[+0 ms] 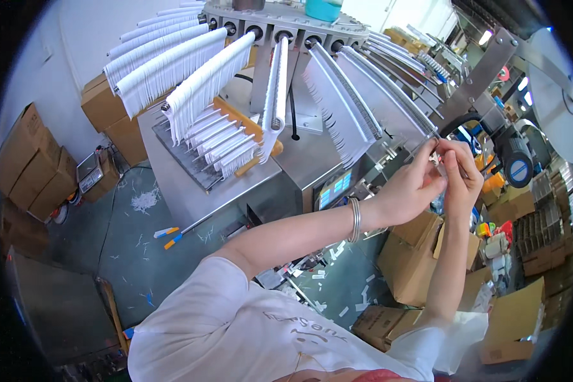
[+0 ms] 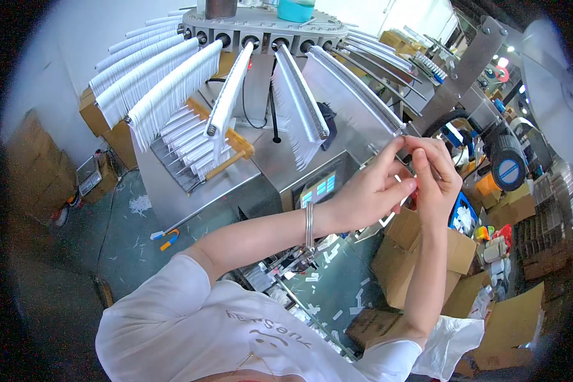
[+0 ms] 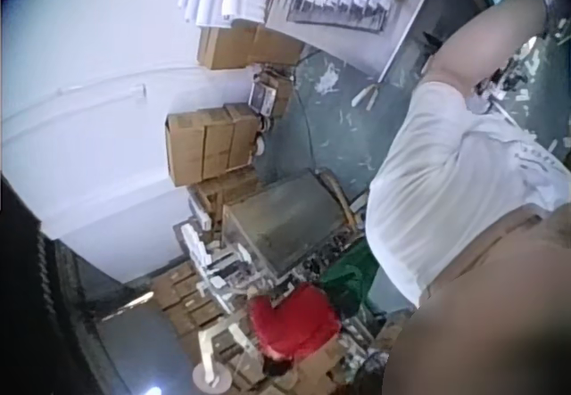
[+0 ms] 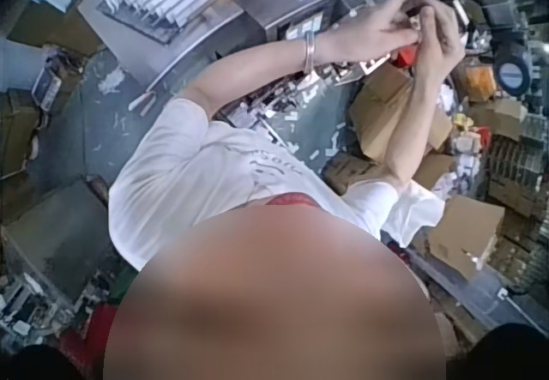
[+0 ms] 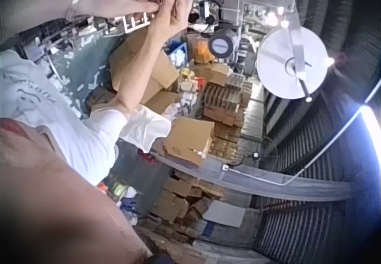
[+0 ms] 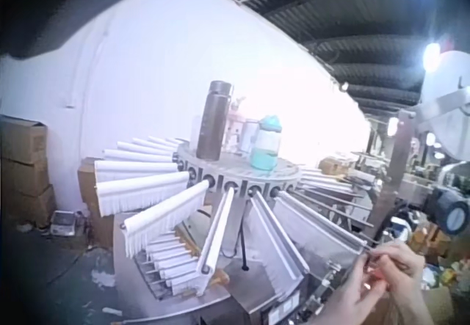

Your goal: Placing and removing plastic tube components from an industrial rotating assembly machine.

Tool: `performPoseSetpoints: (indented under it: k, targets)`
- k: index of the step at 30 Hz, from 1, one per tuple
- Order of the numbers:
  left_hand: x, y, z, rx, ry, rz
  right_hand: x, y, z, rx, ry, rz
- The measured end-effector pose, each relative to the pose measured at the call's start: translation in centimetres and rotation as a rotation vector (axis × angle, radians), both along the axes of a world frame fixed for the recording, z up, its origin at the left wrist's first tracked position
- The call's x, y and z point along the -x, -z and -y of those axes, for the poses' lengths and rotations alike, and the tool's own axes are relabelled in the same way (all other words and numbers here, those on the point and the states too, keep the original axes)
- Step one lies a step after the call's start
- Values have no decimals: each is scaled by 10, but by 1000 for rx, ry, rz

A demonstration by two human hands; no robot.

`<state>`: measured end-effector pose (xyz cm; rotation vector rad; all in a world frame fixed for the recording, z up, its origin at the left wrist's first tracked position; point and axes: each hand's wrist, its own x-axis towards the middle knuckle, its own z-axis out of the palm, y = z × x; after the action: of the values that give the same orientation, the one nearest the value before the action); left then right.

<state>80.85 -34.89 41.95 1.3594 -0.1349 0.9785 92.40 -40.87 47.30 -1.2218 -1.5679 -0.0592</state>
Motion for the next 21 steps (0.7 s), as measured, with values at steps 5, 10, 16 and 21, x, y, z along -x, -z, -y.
performPoseSetpoints:
  k: [5,10,16,21]
  targets:
    - [5,10,-3,-121,-88,-46,0,2,3,4,4,-72]
    - [28,23,-4,-202,-183,-181,-4,-8,-2,5,12,86]
    - [37,33,-8,-221,-193,-289,-18,-14,3,23,-83,264]
    - [41,44,-8,-183,-211,-251,-9,-22,7,46,-22,401]
